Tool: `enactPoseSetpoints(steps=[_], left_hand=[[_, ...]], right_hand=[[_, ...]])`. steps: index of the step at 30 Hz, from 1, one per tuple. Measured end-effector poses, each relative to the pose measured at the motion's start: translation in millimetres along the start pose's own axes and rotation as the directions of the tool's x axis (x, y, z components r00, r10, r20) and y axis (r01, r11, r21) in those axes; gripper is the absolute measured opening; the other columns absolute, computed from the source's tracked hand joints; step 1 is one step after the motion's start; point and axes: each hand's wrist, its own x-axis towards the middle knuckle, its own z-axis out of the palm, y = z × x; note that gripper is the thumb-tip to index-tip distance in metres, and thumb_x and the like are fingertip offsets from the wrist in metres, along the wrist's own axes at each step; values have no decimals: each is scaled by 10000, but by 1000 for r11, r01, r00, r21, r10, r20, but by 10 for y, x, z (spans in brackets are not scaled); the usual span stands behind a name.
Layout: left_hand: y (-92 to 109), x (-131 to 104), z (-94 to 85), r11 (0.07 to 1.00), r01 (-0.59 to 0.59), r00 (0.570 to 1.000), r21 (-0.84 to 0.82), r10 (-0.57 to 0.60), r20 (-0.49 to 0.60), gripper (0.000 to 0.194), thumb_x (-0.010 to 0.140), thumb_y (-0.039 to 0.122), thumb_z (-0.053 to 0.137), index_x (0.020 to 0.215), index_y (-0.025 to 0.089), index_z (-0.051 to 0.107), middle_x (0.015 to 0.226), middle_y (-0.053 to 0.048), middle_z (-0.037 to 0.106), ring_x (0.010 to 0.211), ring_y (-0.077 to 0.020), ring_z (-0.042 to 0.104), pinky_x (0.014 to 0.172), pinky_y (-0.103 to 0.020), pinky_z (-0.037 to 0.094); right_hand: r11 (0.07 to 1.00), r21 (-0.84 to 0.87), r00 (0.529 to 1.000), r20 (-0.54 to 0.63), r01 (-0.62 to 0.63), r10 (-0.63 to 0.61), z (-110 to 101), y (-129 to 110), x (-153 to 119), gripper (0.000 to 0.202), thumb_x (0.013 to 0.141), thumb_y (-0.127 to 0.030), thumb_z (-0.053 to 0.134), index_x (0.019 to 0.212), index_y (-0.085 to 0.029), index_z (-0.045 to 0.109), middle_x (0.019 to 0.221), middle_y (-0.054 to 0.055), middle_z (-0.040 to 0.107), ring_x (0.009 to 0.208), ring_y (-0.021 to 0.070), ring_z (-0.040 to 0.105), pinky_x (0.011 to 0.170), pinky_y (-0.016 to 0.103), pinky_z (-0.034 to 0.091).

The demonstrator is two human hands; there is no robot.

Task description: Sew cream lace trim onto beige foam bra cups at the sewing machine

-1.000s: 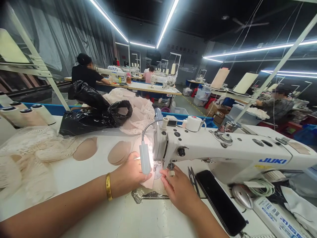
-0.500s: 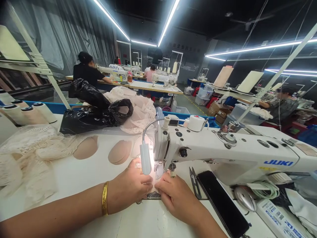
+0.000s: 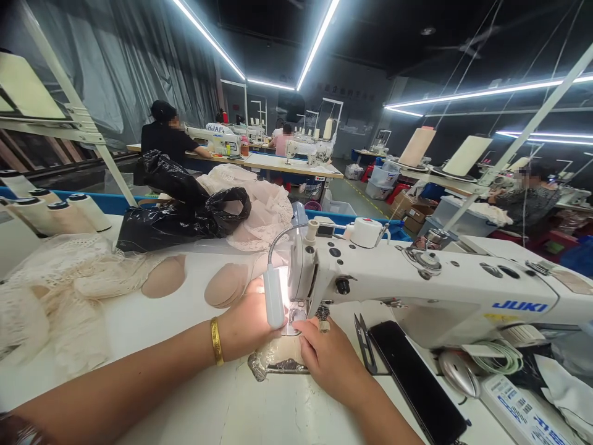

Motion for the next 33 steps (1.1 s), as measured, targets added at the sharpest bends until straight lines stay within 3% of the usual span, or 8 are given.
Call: enactPoseSetpoints(steps=[3, 6, 8, 12, 16, 23, 29, 33], left_hand=[[-142, 1, -33, 991, 129, 991, -34, -130, -43, 152, 883, 121, 584, 763, 205, 625, 824, -14, 673, 780, -212, 589, 938, -467, 359], [-366, -33, -65, 923, 385, 915, 18, -379, -138, 262, 866, 5, 477, 920, 182, 663, 1170, -132, 670, 1049, -319, 599, 951, -520, 368], [-490, -63, -66, 897, 439, 893, 43, -431, -132, 296, 830, -43, 463, 920, 161, 657, 1203, -168, 657, 1130, -353, 581, 967, -538, 377], [-531, -116, -51, 971, 238, 969, 16, -239, 55, 278, 705, -76, 532, 784, 180, 605, 883, -62, 683, 872, -255, 643, 903, -426, 453], [-347, -113, -110, 992, 100, 983, -83, -85, 162, 147, 807, 59, 615, 768, 197, 585, 796, -15, 675, 738, -215, 626, 742, -343, 471], [39, 29, -157, 964, 14, 992, -266, -46, -114, 190, 952, 106, 467, 833, 203, 579, 823, -19, 669, 747, -172, 612, 700, -265, 475], [79, 33, -163, 977, 25, 993, -213, -49, -109, 191, 971, 128, 453, 1025, 211, 617, 888, -40, 685, 778, -196, 619, 701, -296, 498], [99, 24, -145, 981, 83, 994, -175, -95, -60, 120, 956, 127, 514, 924, 194, 607, 912, -45, 694, 784, -206, 620, 697, -320, 496]], right_hand=[[1000, -11, 1000, -7, -3, 3, 2, 13, -8, 286, 1036, -195, 367, 1167, -255, 614, 907, 63, 648, 817, 266, 591, 696, 410, 523], [1000, -24, 1000, -11, -3, 3, 5, 24, -14, 280, 1038, -194, 373, 1177, -251, 609, 921, 62, 655, 782, 250, 596, 675, 394, 514], [1000, -29, 1000, -16, -2, 1, 10, 29, -13, 281, 1035, -183, 383, 1185, -254, 609, 920, 55, 652, 766, 239, 600, 669, 383, 510], [1000, -8, 999, -40, 4, -4, 20, 38, -5, 286, 1018, -161, 418, 1200, -264, 613, 943, 51, 655, 852, 251, 625, 722, 387, 524], [1000, -3, 998, -69, 10, -10, 7, 43, 2, 286, 1012, -162, 433, 1194, -261, 631, 1007, 68, 666, 889, 252, 635, 741, 378, 524], [1000, -3, 998, -60, 11, -11, -47, 12, 25, 297, 1008, -155, 439, 1197, -256, 645, 1004, 60, 653, 794, 220, 616, 714, 345, 495], [1000, 3, 999, -49, 1, -1, -48, 4, 5, 299, 1009, -154, 442, 1198, -273, 641, 994, 48, 647, 799, 218, 612, 698, 335, 489], [1000, 11, 999, -39, -6, 7, -38, 11, 2, 299, 1018, -166, 425, 1202, -266, 639, 1008, 61, 654, 833, 230, 624, 717, 358, 507]])
